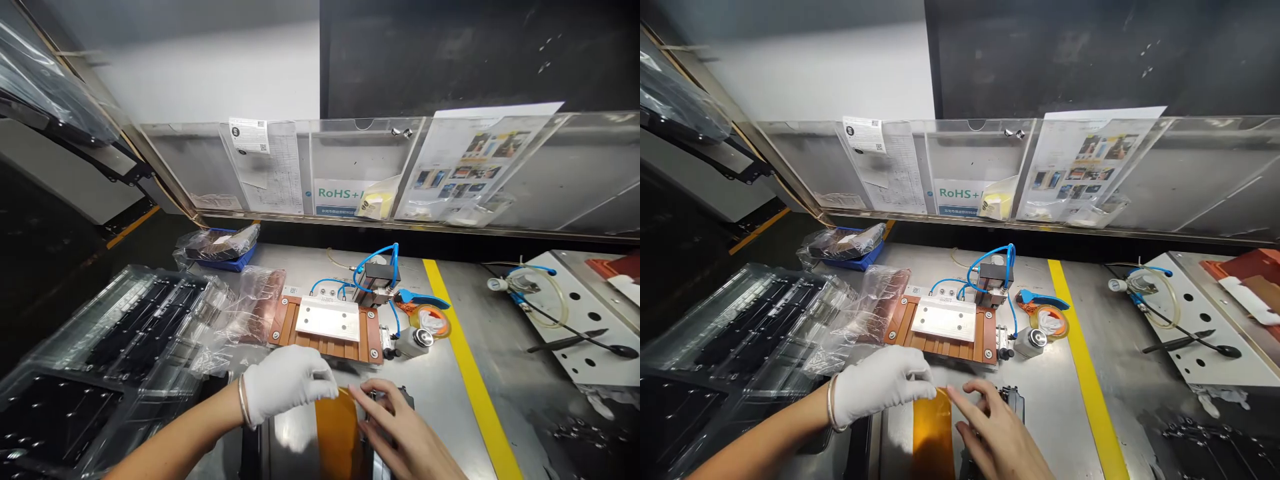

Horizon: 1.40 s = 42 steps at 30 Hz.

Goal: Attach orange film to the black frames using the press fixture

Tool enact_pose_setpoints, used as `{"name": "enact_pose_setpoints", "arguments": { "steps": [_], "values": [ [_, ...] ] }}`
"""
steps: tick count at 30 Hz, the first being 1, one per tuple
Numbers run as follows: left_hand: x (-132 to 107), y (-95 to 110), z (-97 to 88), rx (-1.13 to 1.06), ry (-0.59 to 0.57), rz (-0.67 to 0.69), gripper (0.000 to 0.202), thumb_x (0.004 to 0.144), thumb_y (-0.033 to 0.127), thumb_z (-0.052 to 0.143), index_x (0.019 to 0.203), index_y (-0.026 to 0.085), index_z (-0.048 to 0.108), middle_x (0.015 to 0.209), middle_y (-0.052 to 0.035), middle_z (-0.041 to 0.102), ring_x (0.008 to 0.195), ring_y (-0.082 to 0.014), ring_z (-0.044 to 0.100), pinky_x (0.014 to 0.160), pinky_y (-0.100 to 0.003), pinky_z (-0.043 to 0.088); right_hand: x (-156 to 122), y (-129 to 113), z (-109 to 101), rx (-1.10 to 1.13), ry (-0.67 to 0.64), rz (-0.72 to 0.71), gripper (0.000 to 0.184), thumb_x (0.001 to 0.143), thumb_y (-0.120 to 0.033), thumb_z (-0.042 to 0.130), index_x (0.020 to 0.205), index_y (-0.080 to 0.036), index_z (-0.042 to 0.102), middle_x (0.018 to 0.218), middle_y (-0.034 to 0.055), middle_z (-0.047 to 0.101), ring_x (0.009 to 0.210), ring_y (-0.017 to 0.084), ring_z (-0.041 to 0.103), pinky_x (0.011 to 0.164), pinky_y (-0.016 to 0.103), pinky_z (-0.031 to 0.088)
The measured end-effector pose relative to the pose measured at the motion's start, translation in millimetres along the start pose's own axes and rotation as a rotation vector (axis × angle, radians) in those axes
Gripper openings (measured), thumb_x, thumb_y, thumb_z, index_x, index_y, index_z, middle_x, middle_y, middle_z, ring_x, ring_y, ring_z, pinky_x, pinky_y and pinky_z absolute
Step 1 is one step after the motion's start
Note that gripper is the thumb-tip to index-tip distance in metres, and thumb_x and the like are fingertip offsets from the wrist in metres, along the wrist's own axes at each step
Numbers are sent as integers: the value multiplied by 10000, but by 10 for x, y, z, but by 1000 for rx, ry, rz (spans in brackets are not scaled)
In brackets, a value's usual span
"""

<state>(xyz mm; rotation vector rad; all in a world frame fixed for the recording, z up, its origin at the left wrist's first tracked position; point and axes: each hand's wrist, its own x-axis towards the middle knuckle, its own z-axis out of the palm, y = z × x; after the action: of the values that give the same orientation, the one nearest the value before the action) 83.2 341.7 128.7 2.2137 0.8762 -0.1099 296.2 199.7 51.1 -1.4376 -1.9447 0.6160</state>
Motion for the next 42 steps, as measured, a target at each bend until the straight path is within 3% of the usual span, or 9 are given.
{"name": "enact_pose_setpoints", "arguments": {
  "steps": [3, 6, 8, 10, 13, 18, 22, 34, 42],
  "values": [
    [-22, -56, -83, 88, 115, -100, 207, 868, 346, 565, 847, 250, 747, 852, 1, 728, 800, -193, 653, 710, -275, 433, 50, 340, 86, 326, 123, 460, 535, 905, -424, 480, 1393, -213, 430, 1035, 92, 629, 649, 148, 624, 674, 304, 553],
    [-55, -150, -121, -53, 213, -171, 168, 851, 306, 570, 831, 255, 729, 859, 23, 722, 811, -164, 645, 756, -266, 445, 185, 752, 50, 405, 175, 709, 469, 750, -613, 573, 944, -208, 707, 810, 68, 673, 650, 217, 643, 710, 375, 540],
    [-72, -212, -115, -193, 311, -182, 154, 844, 314, 574, 836, 254, 716, 853, 30, 715, 822, -154, 638, 774, -258, 450, 268, 950, 36, 431, 210, 744, 501, 670, -687, 585, 799, -222, 717, 795, 84, 692, 716, 267, 659, 781, 425, 523],
    [-71, -274, -87, -354, 395, -205, 144, 829, 322, 583, 833, 244, 704, 837, 28, 706, 810, -153, 629, 765, -254, 458, 320, 1011, 67, 473, 273, 784, 570, 627, -731, 587, 855, -227, 720, 904, 105, 711, 853, 307, 656, 866, 457, 489],
    [-22, -385, -17, -590, 503, -275, 163, 795, 362, 602, 810, 220, 679, 810, 19, 691, 763, -157, 608, 718, -257, 466, 351, 824, 201, 589, 304, 837, 632, 604, -765, 604, 906, -222, 723, 1021, 117, 714, 961, 320, 625, 876, 447, 479],
    [116, -607, 132, -764, 594, -307, 246, 762, 440, 624, 809, 201, 655, 810, 7, 677, 784, -170, 591, 744, -272, 461, 404, 295, 460, 1021, 191, 951, 679, 694, -805, 523, 787, -163, 726, 738, 110, 714, 654, 229, 628, 601, 343, 502],
    [183, -721, 212, -712, 636, -370, 274, 766, 466, 604, 815, 201, 654, 797, 4, 668, 769, -174, 568, 739, -283, 446, 464, 210, 492, 1180, 342, 985, 523, 671, -691, 685, 888, -214, 694, 747, 14, 666, 587, 132, 528, 565, 252, 447],
    [483, -1004, 346, -556, 551, -429, 144, 771, 317, 488, 661, 226, 475, 644, 55, 466, 626, -137, 462, 620, -260, 389, 824, 687, 292, 864, 296, 945, 495, 552, -604, 777, 508, -206, 486, 416, -97, 344, 430, 71, 284, 441, 231, 219],
    [772, -1208, 396, -436, 549, -480, 161, 740, 227, 482, 612, 228, 383, 635, 57, 420, 644, -139, 425, 629, -258, 340, 1056, 1060, 358, 774, 162, 1047, 396, 610, -540, 683, 599, -243, 421, 339, -114, 370, 297, 61, 298, 371, 207, 178]
  ]
}}
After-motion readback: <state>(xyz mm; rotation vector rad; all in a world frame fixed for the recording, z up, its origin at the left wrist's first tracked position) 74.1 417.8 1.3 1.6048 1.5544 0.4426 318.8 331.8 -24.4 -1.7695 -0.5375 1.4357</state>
